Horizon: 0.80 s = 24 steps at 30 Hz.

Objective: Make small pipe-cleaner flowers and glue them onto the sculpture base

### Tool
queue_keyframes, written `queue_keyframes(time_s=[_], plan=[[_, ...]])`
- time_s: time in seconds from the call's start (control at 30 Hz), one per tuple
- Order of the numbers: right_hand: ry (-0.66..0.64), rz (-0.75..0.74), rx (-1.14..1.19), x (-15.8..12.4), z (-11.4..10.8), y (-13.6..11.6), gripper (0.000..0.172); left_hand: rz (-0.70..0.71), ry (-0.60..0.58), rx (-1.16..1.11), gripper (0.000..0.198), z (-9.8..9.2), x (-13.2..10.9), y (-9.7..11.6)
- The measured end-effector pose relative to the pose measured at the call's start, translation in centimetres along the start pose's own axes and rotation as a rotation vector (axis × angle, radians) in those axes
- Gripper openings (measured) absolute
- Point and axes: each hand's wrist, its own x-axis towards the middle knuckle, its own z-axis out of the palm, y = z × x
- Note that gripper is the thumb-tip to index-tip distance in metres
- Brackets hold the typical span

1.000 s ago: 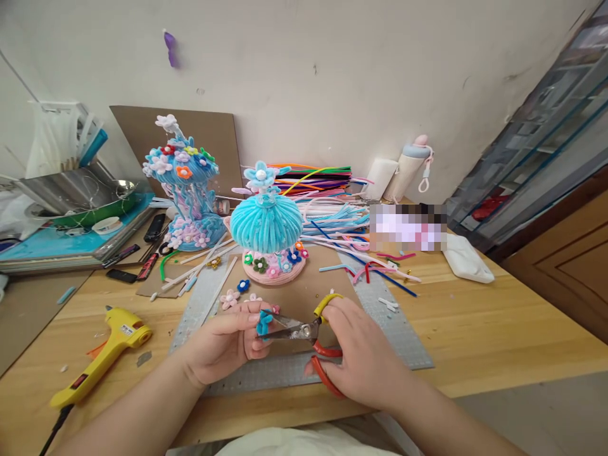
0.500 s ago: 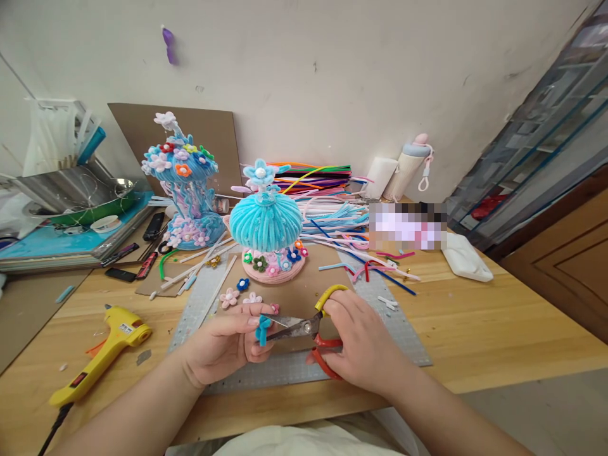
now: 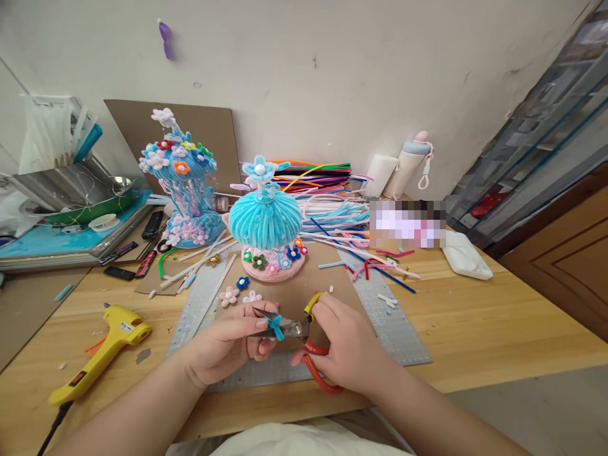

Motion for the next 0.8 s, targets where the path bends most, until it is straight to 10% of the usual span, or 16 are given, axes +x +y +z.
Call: queue_keyframes(time_s=[0.43,0.8], plan=[[-0.198,0.275,0.121,-1.8,-1.2,-0.6,0.026,0.130,0.166,0.072,0.021,2.2,1.5,-0.9],[-0.251,0.493,0.335,-1.7,-3.5,1.9,0.039,0.127,0.384,0.038,0.011,6.4,7.5,-0.7]])
